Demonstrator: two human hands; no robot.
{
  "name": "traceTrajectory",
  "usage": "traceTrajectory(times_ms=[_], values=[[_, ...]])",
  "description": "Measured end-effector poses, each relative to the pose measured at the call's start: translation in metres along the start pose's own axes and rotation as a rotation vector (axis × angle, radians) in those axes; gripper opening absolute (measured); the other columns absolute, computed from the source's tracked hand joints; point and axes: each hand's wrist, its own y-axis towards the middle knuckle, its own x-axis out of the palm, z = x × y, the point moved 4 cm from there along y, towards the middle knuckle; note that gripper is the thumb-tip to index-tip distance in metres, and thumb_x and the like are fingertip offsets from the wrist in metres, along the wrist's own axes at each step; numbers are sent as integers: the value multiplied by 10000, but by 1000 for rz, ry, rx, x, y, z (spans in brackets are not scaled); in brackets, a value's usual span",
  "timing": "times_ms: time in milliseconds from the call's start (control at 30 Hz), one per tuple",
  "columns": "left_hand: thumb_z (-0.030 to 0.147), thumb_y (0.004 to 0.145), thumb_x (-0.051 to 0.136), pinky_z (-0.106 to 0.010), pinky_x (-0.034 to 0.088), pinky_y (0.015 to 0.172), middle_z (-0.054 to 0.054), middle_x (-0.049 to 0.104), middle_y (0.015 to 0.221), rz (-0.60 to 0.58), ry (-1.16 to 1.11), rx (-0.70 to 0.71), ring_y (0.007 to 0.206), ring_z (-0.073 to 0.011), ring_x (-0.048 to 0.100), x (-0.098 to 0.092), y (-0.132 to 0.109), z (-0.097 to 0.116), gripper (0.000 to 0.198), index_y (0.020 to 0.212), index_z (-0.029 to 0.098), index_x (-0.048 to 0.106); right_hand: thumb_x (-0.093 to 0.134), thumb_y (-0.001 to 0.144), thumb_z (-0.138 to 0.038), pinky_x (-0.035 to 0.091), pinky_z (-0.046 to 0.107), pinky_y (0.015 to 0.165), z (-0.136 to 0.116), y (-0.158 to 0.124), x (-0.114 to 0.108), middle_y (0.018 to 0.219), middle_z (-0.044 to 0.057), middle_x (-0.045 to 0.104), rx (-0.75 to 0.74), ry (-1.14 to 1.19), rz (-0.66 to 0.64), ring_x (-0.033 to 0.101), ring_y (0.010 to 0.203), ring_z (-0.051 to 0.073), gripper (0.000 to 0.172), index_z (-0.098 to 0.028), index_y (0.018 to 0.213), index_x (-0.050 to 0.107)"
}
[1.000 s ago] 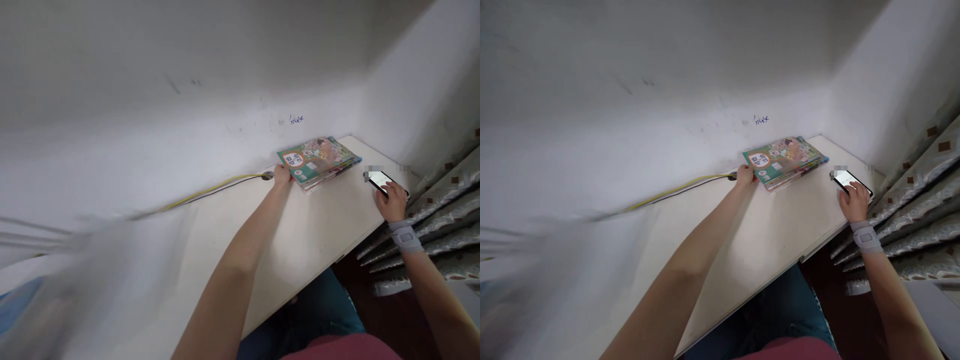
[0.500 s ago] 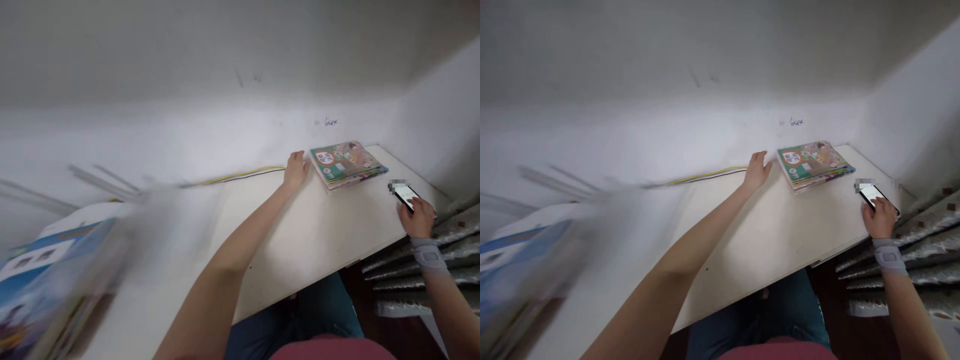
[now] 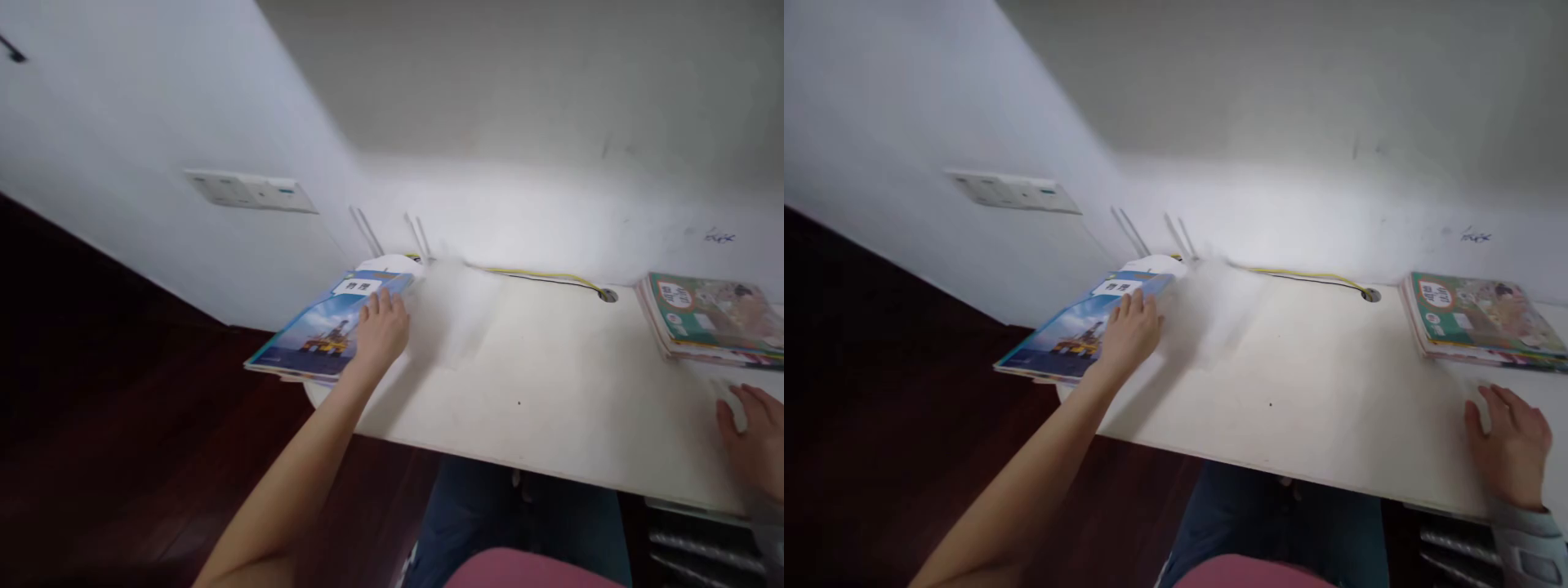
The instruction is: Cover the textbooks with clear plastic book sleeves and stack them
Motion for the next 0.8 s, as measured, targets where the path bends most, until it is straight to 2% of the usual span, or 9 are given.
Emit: traceTrajectory(times_ms=[67,133,233,300,433,533,600,700,800], values=[[242,894,360,-563,261,1081,-262,355,1470,42,-16,15,1399,-378,267,-3,-8,-8,494,1339,44,446,491,828,-418,452,541,909,-36,11,9,1081,155,683,-131,58,-62,634,1008,345,362,-247,1109,643],[296,905,379,-529,237,1107,-238,361,1477,21,-65,88,1410,-347,258,1,-15,-2,484,1323,69,467,504,845,-391,450,544,920,-71,19,13,1088,147,675,-219,127,-120,632,1004,328,342,-217,1112,629],[356,871,470,-481,282,1096,-227,414,1447,-167,-203,175,1376,-328,338,18,-25,19,498,1293,91,490,518,861,-352,437,540,950,-122,21,14,1111,133,666,-340,241,-188,621,1033,305,320,-221,1138,608],[329,832,524,-463,350,1045,-233,479,1392,-286,-273,156,1308,-333,434,30,-31,30,474,1248,103,520,518,868,-328,424,546,968,-149,19,13,1119,124,664,-390,294,-222,616,1045,297,319,-237,1165,593],[267,833,495,-375,457,869,-203,660,1091,-357,-313,141,993,-288,641,35,-34,36,231,956,132,637,520,875,-292,410,560,984,-178,14,10,1127,125,660,-415,360,-280,607,1054,296,321,-231,1183,582],[216,850,434,-368,464,757,-179,675,840,-368,-301,121,805,-278,663,24,-31,36,233,719,152,616,522,878,-274,416,568,979,-196,10,9,1117,120,660,-414,415,-318,605,1049,297,321,-240,1193,574],[189,863,384,-385,456,716,-183,659,774,-352,-284,94,769,-295,657,12,-30,45,274,703,148,602,512,884,-276,431,566,971,-217,6,7,1110,110,660,-394,497,-351,607,1046,296,349,-265,1230,551],[234,902,356,-372,446,691,-146,656,753,-317,-306,115,762,-286,653,-13,-34,81,269,845,159,608,498,890,-342,466,566,945,-264,0,3,1178,120,629,-304,653,-422,581,1108,315,488,-287,1370,422],[339,939,361,-337,440,644,-76,633,671,-218,-551,180,667,-245,640,-50,-45,133,273,956,187,587,563,843,-451,426,578,1009,-309,-2,1,1443,175,404,-175,784,-491,425,1300,345,805,-218,1497,155]])
